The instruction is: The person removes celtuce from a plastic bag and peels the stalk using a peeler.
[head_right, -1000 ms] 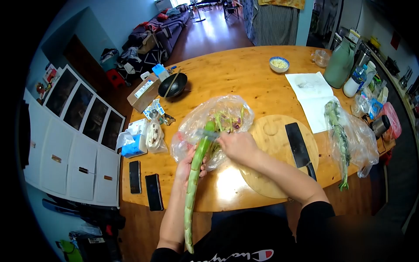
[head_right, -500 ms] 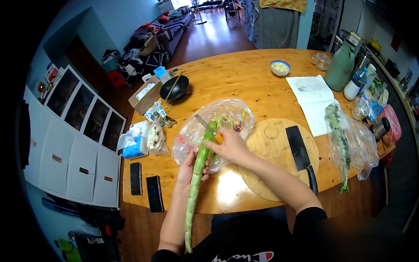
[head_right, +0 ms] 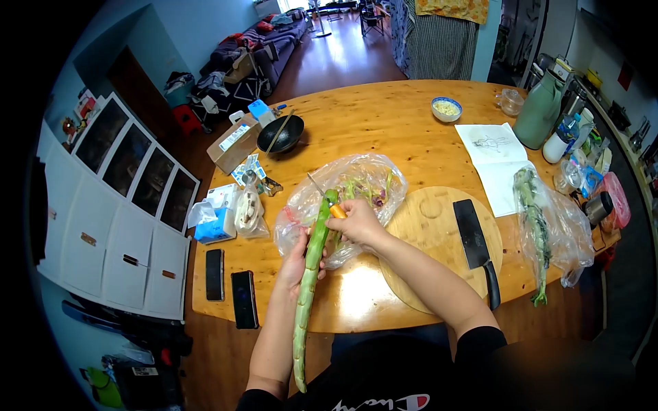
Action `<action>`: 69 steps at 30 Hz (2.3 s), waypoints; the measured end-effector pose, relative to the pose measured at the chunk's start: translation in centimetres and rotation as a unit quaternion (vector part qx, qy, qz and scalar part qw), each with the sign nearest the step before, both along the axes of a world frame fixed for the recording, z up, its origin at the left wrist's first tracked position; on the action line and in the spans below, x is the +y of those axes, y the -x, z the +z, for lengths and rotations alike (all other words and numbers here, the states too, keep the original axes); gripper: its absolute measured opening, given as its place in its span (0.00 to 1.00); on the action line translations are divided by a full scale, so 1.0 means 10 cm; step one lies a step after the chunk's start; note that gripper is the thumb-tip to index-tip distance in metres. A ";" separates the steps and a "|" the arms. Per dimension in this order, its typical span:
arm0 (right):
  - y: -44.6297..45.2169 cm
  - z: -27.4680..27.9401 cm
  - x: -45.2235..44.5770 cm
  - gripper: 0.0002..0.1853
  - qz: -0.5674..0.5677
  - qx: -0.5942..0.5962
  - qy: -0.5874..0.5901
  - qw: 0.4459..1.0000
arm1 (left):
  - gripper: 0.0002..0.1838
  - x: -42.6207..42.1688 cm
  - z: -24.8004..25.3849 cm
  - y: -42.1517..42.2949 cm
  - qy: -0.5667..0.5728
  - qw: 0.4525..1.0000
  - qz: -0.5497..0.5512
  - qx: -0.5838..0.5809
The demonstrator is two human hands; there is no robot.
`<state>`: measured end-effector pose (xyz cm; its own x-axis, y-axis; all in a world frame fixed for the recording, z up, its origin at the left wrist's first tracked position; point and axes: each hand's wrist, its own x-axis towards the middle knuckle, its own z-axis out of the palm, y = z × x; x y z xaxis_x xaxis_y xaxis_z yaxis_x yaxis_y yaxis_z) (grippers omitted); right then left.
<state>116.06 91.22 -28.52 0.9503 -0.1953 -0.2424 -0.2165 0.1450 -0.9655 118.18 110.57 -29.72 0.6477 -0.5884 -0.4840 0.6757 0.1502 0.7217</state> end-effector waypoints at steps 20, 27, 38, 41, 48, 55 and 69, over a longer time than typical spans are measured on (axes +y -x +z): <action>-0.03 -0.05 -0.60 0.14 -0.029 -0.124 0.439 0.889 | 0.21 0.08 0.03 -0.07 0.131 0.978 0.026 0.162; 0.39 0.30 -0.41 0.19 0.096 -0.184 0.557 0.804 | 0.19 -0.02 0.01 -0.01 0.210 0.964 0.006 0.163; 0.70 0.25 -0.08 0.18 0.159 -0.253 0.605 0.739 | 0.19 -0.11 -0.07 -0.02 0.031 0.993 -0.023 0.109; 0.60 0.16 -0.15 0.19 0.140 -0.246 0.606 0.744 | 0.18 -0.07 -0.07 -0.01 0.044 0.993 -0.051 0.094; 0.48 0.09 -0.23 0.20 0.104 -0.202 0.617 0.754 | 0.24 -0.05 -0.08 -0.07 0.009 0.994 -0.102 0.049; 0.29 -0.03 -0.45 0.21 0.054 -0.169 0.640 0.747 | 0.20 -0.08 -0.10 -0.01 0.081 0.994 -0.061 0.026; 0.06 0.09 -0.70 0.18 -0.087 -0.101 0.705 0.696 | 0.20 -0.05 0.05 0.04 0.036 0.999 -0.034 -0.019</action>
<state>115.42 84.23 -27.65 0.8694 -0.2200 0.4424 -0.1531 -0.9713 -0.1821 117.82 110.11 -29.22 0.6223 -0.6641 -0.4144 0.6584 0.1577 0.7359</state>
